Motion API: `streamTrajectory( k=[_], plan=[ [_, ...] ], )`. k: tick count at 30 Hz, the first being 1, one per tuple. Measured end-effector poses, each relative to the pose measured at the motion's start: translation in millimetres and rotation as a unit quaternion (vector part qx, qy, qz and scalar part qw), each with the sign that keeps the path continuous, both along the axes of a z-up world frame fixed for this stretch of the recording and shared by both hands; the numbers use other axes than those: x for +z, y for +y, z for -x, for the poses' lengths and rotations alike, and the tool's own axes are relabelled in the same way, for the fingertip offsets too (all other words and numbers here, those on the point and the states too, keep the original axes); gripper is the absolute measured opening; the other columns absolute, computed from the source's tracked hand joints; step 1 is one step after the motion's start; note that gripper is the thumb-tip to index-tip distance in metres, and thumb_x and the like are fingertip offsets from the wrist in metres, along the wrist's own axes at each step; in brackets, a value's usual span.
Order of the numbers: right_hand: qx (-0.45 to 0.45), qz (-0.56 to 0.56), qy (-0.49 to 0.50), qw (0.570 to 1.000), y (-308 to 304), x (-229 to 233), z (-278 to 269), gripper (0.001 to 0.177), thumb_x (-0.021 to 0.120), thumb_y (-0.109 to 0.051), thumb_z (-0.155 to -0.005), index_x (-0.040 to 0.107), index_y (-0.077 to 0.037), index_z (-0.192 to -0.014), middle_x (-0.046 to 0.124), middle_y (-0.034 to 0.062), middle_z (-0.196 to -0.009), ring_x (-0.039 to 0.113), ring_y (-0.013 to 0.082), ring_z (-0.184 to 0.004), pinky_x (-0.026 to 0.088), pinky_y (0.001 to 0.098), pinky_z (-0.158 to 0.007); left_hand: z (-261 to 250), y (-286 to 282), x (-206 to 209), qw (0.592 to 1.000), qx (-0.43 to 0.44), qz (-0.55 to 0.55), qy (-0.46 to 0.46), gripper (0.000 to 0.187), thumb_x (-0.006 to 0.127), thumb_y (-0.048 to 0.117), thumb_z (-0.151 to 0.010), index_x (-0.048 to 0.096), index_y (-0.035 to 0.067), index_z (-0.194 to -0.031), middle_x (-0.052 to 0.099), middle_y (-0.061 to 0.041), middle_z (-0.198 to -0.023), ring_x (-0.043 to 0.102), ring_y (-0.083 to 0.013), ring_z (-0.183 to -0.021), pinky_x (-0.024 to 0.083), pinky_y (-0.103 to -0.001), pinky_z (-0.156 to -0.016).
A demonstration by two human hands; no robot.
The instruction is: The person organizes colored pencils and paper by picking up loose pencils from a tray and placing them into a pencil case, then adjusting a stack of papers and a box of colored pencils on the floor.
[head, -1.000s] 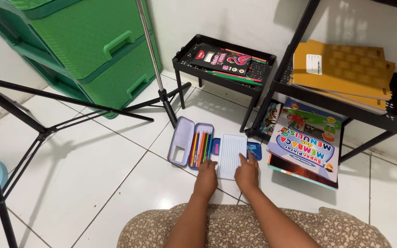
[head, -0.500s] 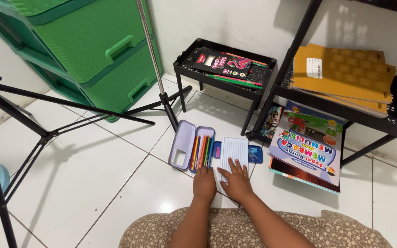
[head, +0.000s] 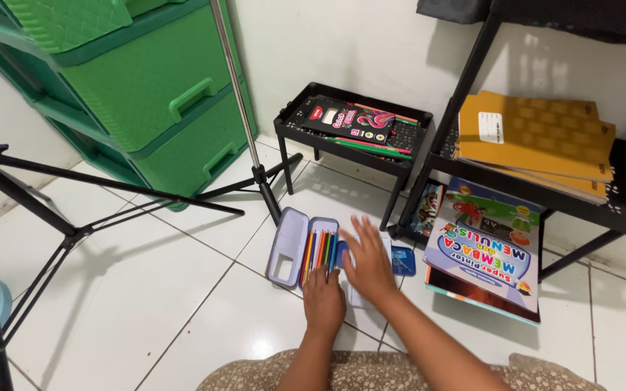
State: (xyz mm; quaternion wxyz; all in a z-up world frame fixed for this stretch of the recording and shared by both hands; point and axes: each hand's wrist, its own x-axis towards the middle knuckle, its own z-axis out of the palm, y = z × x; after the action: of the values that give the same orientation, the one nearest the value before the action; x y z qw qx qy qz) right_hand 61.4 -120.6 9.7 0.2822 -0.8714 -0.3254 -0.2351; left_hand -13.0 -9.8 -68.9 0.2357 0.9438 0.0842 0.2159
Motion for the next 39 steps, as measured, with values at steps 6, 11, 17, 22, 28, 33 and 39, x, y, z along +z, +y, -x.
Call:
streamTrajectory(
  k=[6, 11, 17, 22, 28, 33, 39],
  plan=[
    [-0.032, -0.023, -0.116, 0.992, 8.0, 79.4, -78.3, 0.049, 0.064, -0.01, -0.088, 0.059, -0.002, -0.136, 0.049, 0.0247, -0.151, 0.037, 0.0437, -0.147, 0.027, 0.0543, -0.123, -2.0, 0.5, 18.8, 1.0, 0.006, 0.018, -0.009, 0.038, 0.069, 0.005, -0.079, 0.07, 0.005, -0.118, 0.059, -0.018, -0.131, 0.05, -0.0361, -0.126, 0.038, -0.049, -0.105],
    [-0.105, 0.021, -0.103, 0.989, -2.2, 96.8, -157.2, 0.045, 0.064, -0.011, -0.093, 0.059, 0.002, -0.135, 0.055, 0.0246, -0.142, 0.044, 0.0437, -0.138, 0.031, 0.0551, -0.118, -7.8, 1.7, 21.1, 0.999, 0.014, 0.043, -0.01, 0.035, 0.069, 0.005, -0.081, 0.071, 0.004, -0.116, 0.059, -0.018, -0.131, 0.051, -0.0354, -0.125, 0.038, -0.049, -0.105],
    [-0.149, 0.012, 0.023, 0.989, -21.7, 89.4, -219.9, 0.047, 0.059, 0.003, -0.09, 0.063, -0.004, -0.136, 0.065, 0.02, -0.132, 0.057, 0.0396, -0.128, 0.046, 0.047, -0.109, -12.1, 1.0, 20.0, 0.998, 0.018, 0.056, 0.0, 0.034, 0.068, 0.005, -0.081, 0.071, 0.004, -0.115, 0.06, -0.017, -0.129, 0.051, -0.0348, -0.124, 0.038, -0.049, -0.104],
    [-0.128, -0.032, 0.126, 0.983, -31.2, 65.6, -268.9, 0.048, 0.067, 0.008, -0.074, 0.074, -0.006, -0.119, 0.073, 0.0177, -0.112, 0.071, 0.0324, -0.107, 0.056, 0.0407, -0.094, -13.5, 2.4, 21.5, 0.998, 0.02, 0.064, -0.001, 0.033, 0.068, 0.005, -0.081, 0.072, 0.005, -0.115, 0.06, -0.017, -0.129, 0.051, -0.0348, -0.124, 0.038, -0.05, -0.104],
    [-0.149, -0.003, 0.284, 0.947, -32.6, 83.1, -299.3, 0.043, 0.064, 0.006, -0.084, 0.074, -0.012, -0.122, 0.078, 0.0134, -0.111, 0.076, 0.027, -0.103, 0.059, 0.0382, -0.089, -15.1, 2.6, 19.3, 0.997, 0.019, 0.078, 0.007, 0.034, 0.068, 0.005, -0.082, 0.071, 0.005, -0.116, 0.059, -0.017, -0.129, 0.051, -0.0346, -0.125, 0.038, -0.05, -0.105],
    [-0.123, 0.069, 0.22, 0.965, -25.1, 102.7, -262.5, 0.04, 0.08, -0.006, -0.083, 0.075, -0.01, -0.123, 0.073, 0.0185, -0.119, 0.071, 0.0333, -0.108, 0.056, 0.0401, -0.092, -18.5, 2.4, 16.7, 0.997, 0.022, 0.079, 0.01, 0.034, 0.068, 0.005, -0.082, 0.071, 0.005, -0.116, 0.059, -0.017, -0.129, 0.05, -0.0347, -0.125, 0.037, -0.052, -0.103],
    [-0.115, 0.038, 0.197, 0.973, -25.9, 91.7, -258.1, 0.053, 0.09, -0.011, -0.073, 0.073, -0.006, -0.122, 0.073, 0.0189, -0.117, 0.07, 0.0333, -0.11, 0.055, 0.0406, -0.094, -17.5, 1.9, 16.1, 0.997, 0.023, 0.075, 0.002, 0.032, 0.068, 0.005, -0.081, 0.072, 0.005, -0.114, 0.06, -0.016, -0.128, 0.052, -0.0343, -0.124, 0.038, -0.051, -0.103]
  ],
)
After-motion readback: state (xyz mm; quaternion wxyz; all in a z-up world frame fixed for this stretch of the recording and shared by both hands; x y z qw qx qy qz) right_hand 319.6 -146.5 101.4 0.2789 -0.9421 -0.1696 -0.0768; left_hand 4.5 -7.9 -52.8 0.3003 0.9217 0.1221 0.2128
